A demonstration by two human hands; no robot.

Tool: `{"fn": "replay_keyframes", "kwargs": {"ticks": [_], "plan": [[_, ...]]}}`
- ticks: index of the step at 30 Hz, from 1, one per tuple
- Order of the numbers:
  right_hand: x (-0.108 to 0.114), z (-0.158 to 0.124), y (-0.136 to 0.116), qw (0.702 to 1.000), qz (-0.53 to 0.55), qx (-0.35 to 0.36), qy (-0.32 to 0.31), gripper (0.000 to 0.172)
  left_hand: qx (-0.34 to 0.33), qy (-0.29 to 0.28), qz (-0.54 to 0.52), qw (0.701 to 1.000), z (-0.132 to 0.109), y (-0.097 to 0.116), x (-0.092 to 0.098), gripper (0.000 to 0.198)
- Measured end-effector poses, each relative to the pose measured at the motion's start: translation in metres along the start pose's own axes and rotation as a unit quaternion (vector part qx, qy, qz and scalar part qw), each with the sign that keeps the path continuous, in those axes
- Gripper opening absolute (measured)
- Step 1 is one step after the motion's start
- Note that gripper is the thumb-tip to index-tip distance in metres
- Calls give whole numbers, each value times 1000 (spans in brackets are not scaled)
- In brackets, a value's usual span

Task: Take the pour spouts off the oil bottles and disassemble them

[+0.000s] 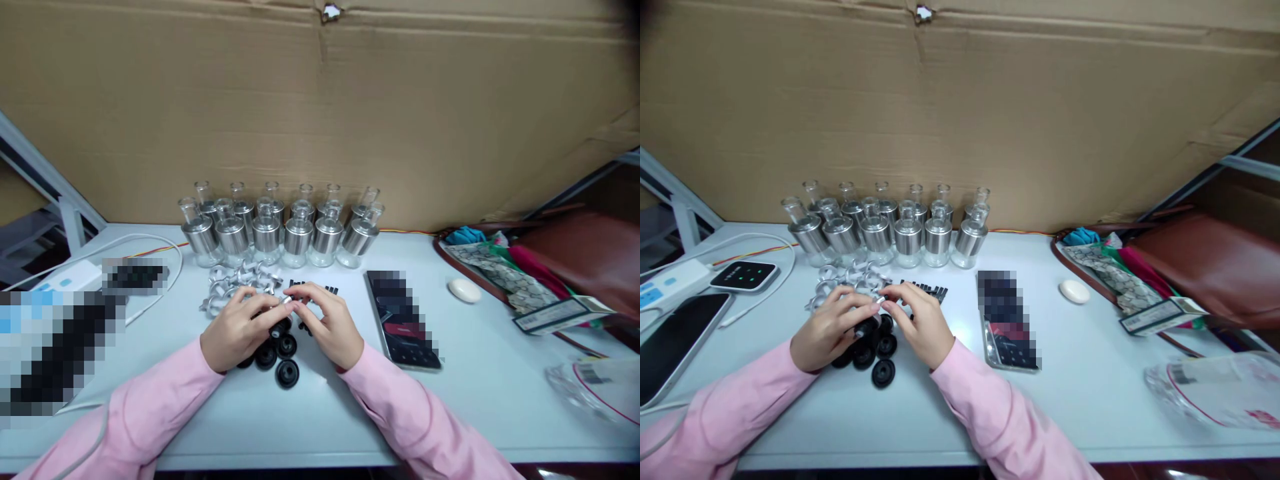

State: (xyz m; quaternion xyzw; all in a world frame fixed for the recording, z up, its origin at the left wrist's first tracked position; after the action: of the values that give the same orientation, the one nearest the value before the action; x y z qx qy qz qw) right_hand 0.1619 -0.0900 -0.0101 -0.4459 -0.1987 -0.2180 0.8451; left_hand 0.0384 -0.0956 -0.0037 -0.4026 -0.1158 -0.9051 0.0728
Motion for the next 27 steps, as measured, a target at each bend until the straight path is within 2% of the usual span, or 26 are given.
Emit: {"fn": "replay_keyframes", "kwargs": {"ticks": [4,7,10,18,23,27], "plan": [[6,0,-2,999,-24,24,32,8,12,-1,-6,1000,-1,-1,0,30],[8,-1,-7,994,-66,71,56,8,34,-4,-26,999,0,-3,-1,32],[7,-2,-11,985,-116,110,64,8,39,-2,-26,999,2,-2,1,27],[2,-3,-11,968,-206,133,44,13,31,5,-34,999,5,2,5,27],[0,-2,-13,960,-249,130,8,27,26,9,-45,999,6,5,7,25],[1,-1,-14,963,-239,124,-14,34,20,12,-37,999,6,6,7,24]]}}
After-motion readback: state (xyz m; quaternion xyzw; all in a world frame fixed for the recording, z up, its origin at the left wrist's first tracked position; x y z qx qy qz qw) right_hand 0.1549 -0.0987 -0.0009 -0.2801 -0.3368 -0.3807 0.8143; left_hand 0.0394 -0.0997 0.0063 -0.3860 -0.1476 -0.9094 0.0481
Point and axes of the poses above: each hand's wrist, its own z-axis towards the middle knuckle, its own x-axis out of the back of the hand, y = z × x, the point moved 7 cm from there along z, towards the middle knuckle, and after that the axes turned 9 degrees about -z, right-handed, at the moved point
